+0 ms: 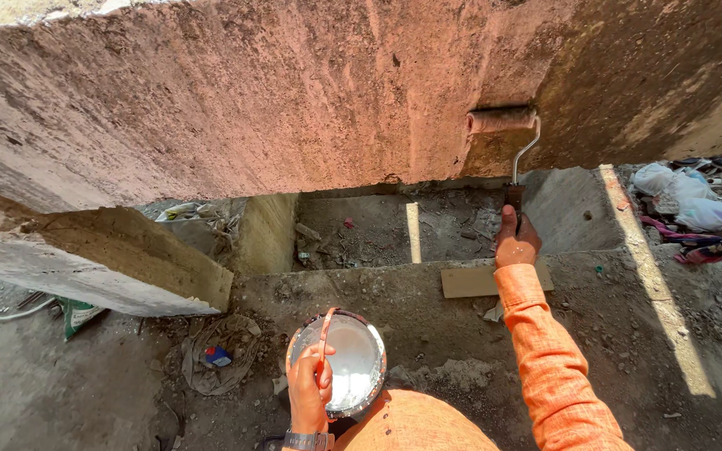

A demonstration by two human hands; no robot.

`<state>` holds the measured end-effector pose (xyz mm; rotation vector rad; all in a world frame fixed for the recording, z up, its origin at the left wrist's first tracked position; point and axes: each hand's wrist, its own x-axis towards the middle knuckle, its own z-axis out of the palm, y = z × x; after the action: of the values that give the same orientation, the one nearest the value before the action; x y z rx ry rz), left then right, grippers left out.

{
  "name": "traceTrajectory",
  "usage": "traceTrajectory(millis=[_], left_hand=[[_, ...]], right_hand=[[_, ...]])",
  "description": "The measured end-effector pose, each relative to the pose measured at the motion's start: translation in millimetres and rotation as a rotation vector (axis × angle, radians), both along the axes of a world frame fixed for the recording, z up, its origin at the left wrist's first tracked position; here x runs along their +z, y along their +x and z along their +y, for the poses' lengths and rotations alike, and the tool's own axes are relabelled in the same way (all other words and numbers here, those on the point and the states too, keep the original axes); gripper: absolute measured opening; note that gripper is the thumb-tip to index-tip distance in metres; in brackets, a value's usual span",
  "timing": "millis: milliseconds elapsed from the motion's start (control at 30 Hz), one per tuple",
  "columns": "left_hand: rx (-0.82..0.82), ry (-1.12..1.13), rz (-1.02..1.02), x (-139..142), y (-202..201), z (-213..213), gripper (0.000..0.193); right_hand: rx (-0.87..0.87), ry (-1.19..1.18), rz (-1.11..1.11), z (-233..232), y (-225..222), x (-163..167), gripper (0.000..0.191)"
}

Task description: The person holds a paint tray with white paint in one hand and uses a paint roller with the other to apply white paint to the underside of a concrete ceiling slab. They repeatedly dip the roller into the tray and roll paint across the concrete surface, working along the slab.

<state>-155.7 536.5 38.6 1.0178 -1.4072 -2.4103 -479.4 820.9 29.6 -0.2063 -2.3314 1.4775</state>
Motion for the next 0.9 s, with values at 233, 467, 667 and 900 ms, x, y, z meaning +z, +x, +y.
traceTrajectory(millis=[233,467,667,900], left_hand=[[-0.016,-0.008,0.045,-4.1,-9.2,8.1,0.031],[-0.061,-0.033,0.105,-4.0,2.6,5.1,0.026],[-0.076,0.009,0.056,-5.3,2.6,8.4,0.029],[-0.087,0.007,0.010,-5.7,-4.5,11.4,0.031]], right_hand=[[0.136,-0.353,0.146,-2.1,-40.6,76.4,0.059],[0.140,-0.426,-0.132,-25.2,8.4,-3.6,0.053],[0.065,-0.290,-0.153,-11.2,32.9,-31.4,0.062],[0.042,-0.331,-0.084,-9.7,-6.4,34.5,0.055]])
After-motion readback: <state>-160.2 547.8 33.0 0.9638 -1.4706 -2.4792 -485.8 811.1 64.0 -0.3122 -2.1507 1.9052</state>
